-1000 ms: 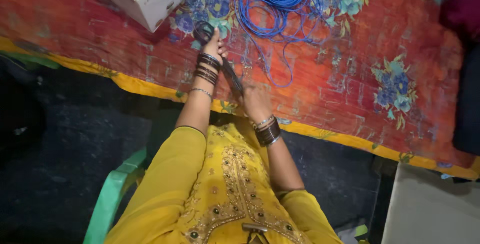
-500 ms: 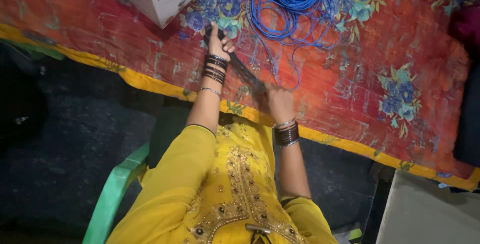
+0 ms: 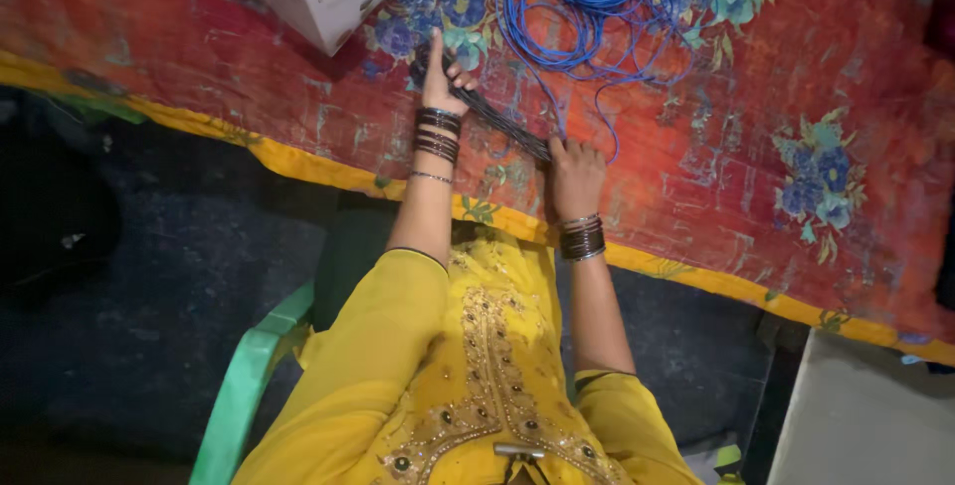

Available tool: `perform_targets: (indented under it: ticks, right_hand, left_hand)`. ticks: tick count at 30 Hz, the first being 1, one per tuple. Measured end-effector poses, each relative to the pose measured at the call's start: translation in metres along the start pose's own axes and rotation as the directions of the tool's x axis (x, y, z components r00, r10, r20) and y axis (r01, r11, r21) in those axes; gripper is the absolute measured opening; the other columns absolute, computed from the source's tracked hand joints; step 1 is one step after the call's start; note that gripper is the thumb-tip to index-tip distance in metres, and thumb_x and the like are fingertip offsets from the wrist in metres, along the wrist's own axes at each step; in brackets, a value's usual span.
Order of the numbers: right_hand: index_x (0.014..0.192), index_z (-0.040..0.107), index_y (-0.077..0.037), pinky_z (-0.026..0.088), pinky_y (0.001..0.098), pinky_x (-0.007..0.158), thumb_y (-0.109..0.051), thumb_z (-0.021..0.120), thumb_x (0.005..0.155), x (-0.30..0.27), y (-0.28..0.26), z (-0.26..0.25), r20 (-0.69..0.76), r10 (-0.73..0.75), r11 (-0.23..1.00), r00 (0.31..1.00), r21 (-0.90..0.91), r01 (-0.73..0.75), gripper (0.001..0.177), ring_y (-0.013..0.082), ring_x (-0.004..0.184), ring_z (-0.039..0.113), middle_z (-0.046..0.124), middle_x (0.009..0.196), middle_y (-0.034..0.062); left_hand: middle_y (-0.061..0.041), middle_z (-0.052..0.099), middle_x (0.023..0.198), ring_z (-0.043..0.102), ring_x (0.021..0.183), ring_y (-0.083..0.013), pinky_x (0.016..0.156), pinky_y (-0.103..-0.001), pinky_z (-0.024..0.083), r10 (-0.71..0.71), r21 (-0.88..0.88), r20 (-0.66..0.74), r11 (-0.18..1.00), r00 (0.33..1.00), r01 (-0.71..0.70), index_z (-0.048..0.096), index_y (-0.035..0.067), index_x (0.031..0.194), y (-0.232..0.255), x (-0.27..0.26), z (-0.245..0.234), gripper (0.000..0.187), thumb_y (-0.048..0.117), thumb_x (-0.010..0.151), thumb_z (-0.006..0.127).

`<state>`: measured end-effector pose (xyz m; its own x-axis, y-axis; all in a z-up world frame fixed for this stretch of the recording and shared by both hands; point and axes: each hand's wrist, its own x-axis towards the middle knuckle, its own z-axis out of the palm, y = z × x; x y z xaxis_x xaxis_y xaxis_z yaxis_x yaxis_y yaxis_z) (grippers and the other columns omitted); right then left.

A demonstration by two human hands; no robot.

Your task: The person untangles a black power cord and places it into a white box containing other electronics. Then the person coils a long blue cable into a neat circular bundle on the table.

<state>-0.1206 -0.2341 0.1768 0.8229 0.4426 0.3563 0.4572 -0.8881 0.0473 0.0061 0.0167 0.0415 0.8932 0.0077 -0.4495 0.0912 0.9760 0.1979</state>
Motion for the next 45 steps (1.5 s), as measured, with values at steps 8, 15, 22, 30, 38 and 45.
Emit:
perform_targets:
  ticks: [8,15,22,30,38,45]
  right_hand:
    - [0.12,0.067,-0.012,0.046,0.0446,0.082,-0.02,0.078,0.079,-0.013,0.01,0.02,-0.055,0.004,0.997,0.998,-0.083,-0.009,0.043,0.0298,0.092,0.058,0.061,0.095,0.0072]
    - [0.127,0.067,-0.011,0.046,0.0462,0.087,-0.029,0.084,0.067,-0.013,0.011,0.023,0.028,0.016,0.997,0.999,-0.073,-0.014,0.064,0.0305,0.097,0.058,0.061,0.101,0.0082]
    - [0.132,0.066,-0.01,0.041,0.0529,0.098,-0.053,0.064,0.095,-0.019,0.002,0.021,0.008,0.017,1.0,1.0,-0.014,-0.017,0.056,0.0349,0.104,0.053,0.061,0.106,0.012]
    - [0.132,0.064,-0.011,0.038,0.0525,0.106,-0.044,0.065,0.099,-0.017,-0.013,0.025,0.007,0.011,1.0,1.0,-0.027,-0.01,0.047,0.033,0.114,0.053,0.06,0.124,0.0115]
    - [0.135,0.055,-0.005,0.03,0.0606,0.109,-0.037,0.07,0.077,0.015,-0.05,-0.007,0.04,0.067,0.983,0.997,0.17,-0.073,0.068,0.0391,0.127,0.047,0.056,0.135,0.0179]
    - [0.149,0.048,-0.005,0.03,0.0562,0.119,-0.036,0.065,0.096,0.03,-0.098,0.033,0.246,0.019,0.918,0.969,0.38,-0.114,0.064,0.0351,0.137,0.045,0.051,0.145,0.0168]
  left_hand:
    - [0.002,0.042,0.053,0.038,0.042,-0.0141,0.044,-0.031,0.031,0.037,-0.109,0.113,0.994,0.993,-0.024,0.054,0.012,0.076,0.008,-0.046,0.015,0.075,0.087,0.077,0.047]
    - [0.001,0.031,0.045,0.027,0.034,-0.0152,0.037,-0.031,0.02,0.129,-0.055,0.23,0.991,0.964,-0.12,0.041,0.015,0.054,-0.001,-0.038,-0.003,0.081,0.091,0.082,0.038]
    - [0.0,0.034,0.044,0.029,0.032,-0.0147,0.034,-0.03,0.021,0.163,-0.155,0.212,0.979,0.964,-0.132,0.041,0.014,0.051,0.003,-0.064,0.01,0.086,0.095,0.077,0.032]
    - [-0.002,0.032,0.048,0.031,0.037,-0.0173,0.04,-0.031,0.025,0.274,-0.126,0.443,0.962,0.854,-0.243,0.043,0.011,0.056,0.014,-0.082,0.004,0.079,0.077,0.098,0.031]
    - [-0.004,0.03,0.044,0.029,0.034,-0.0193,0.041,-0.034,0.027,0.236,-0.148,0.266,0.968,0.935,-0.203,0.044,0.008,0.055,0.018,-0.075,-0.009,0.076,0.071,0.096,0.032]
    - [-0.003,0.031,0.041,0.029,0.032,-0.0193,0.04,-0.034,0.025,0.239,-0.112,0.274,0.97,0.932,-0.216,0.044,0.006,0.055,0.018,-0.075,-0.003,0.079,0.073,0.094,0.032]
